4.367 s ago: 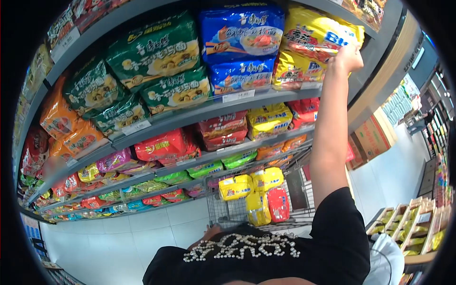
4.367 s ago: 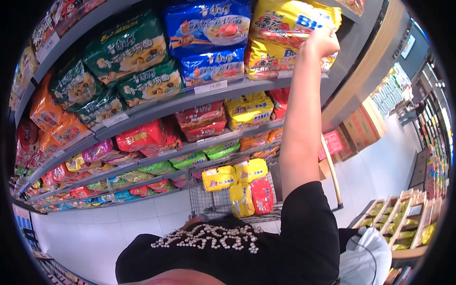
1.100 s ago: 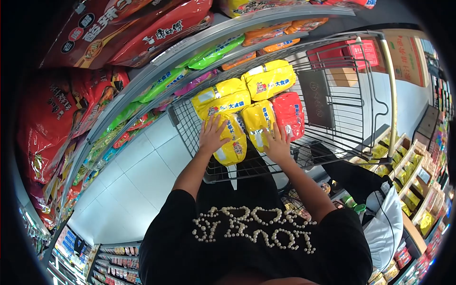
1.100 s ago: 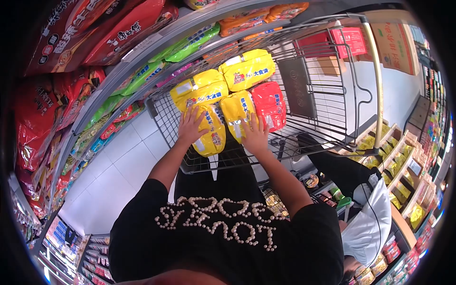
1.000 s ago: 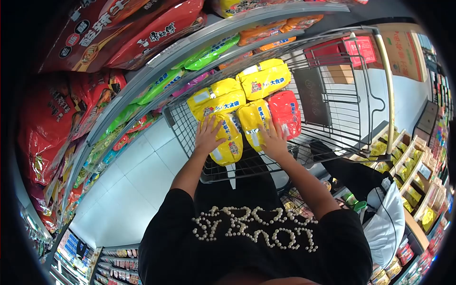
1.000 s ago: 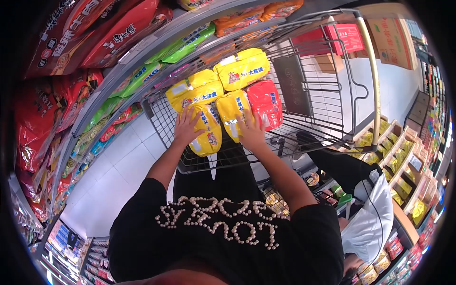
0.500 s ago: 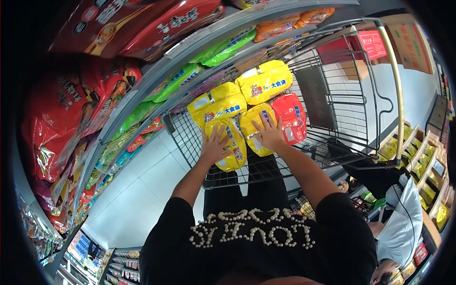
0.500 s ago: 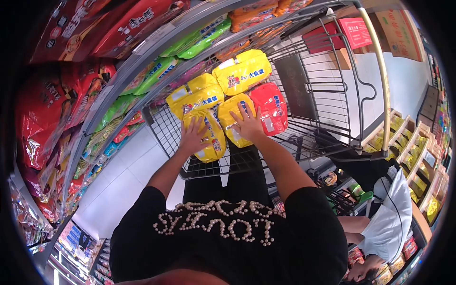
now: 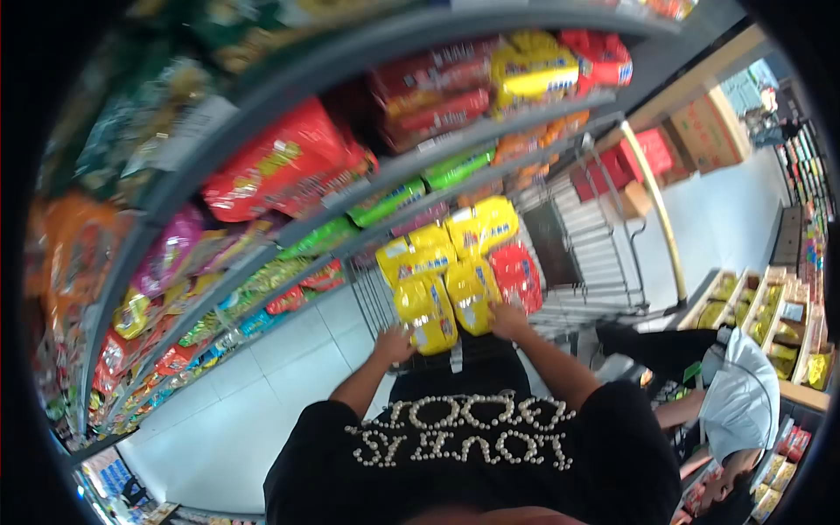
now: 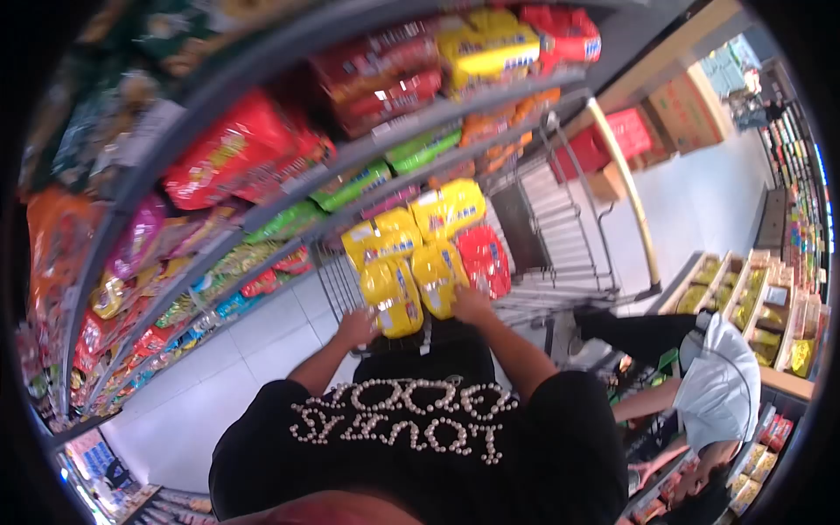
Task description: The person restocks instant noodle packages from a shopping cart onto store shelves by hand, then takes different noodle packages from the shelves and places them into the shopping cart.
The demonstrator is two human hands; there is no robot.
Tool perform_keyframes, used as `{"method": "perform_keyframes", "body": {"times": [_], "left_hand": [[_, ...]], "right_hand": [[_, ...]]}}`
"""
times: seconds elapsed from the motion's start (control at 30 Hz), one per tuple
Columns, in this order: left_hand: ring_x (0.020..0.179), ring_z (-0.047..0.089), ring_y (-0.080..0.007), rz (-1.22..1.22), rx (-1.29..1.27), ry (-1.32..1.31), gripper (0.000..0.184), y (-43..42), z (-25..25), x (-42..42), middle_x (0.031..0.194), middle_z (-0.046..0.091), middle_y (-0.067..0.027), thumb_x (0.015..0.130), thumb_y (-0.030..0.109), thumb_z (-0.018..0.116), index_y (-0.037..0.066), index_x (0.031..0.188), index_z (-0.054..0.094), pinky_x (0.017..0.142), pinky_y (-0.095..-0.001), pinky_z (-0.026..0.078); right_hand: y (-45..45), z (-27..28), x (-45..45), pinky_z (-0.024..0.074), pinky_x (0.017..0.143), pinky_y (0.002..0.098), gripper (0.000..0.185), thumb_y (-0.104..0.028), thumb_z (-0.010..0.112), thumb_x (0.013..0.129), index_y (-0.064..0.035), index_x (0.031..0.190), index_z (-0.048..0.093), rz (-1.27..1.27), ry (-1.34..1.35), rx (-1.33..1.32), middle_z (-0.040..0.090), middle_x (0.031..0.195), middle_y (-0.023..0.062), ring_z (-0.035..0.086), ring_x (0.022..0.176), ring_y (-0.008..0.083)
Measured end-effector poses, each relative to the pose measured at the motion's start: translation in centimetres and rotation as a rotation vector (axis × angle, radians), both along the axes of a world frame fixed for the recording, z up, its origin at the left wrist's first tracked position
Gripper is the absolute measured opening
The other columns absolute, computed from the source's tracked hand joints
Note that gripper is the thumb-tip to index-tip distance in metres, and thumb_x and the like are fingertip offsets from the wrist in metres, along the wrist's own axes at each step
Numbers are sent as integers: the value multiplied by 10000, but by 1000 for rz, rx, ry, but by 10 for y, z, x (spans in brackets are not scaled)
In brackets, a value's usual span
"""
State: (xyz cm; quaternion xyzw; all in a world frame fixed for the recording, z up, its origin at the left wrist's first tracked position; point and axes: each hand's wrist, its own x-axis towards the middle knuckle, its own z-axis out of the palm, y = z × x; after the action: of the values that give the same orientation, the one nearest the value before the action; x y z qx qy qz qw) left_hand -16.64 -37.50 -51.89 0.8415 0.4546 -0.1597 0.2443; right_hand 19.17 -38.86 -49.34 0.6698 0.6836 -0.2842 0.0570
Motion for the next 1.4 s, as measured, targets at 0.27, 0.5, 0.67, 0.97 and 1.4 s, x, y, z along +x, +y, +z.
{"method": "perform_keyframes", "body": {"times": [0.27,0.5,0.67,0.97,1.4], "left_hand": [[960,639,-320,168,-247,-53,458,-37,37,-29,995,685,-121,922,463,407,106,962,692,862,-483,471],[949,631,-352,407,-355,-373,452,-31,13,7,1010,658,-201,911,397,439,12,1015,650,837,-427,487],[937,632,-335,366,-317,-350,434,-27,-9,6,1005,658,-189,907,393,461,18,1021,648,830,-414,490],[917,635,-306,295,-217,-343,405,-31,-41,-6,995,658,-168,900,385,501,29,1030,645,817,-392,494],[941,605,-143,1002,-588,-1331,329,72,202,95,1012,641,-43,969,320,500,51,1141,580,779,-286,462]], "right_hand": [[-29,44,3,506,774,464,321,-360,554,858,-80,933,691,-162,463,-89,682,886,168,660,867,334],[190,267,40,494,742,425,269,-268,541,925,-12,896,619,-176,542,961,644,842,195,643,827,321],[312,567,41,455,902,362,427,-343,553,929,8,1174,563,-291,884,1367,635,1090,191,609,1021,286],[373,714,10,463,878,374,573,-408,607,867,68,1183,556,-725,1391,893,601,1163,204,616,997,275],[177,609,-4,488,628,236,357,-263,502,978,59,936,650,-610,1670,1643,669,843,84,607,695,118]]}}
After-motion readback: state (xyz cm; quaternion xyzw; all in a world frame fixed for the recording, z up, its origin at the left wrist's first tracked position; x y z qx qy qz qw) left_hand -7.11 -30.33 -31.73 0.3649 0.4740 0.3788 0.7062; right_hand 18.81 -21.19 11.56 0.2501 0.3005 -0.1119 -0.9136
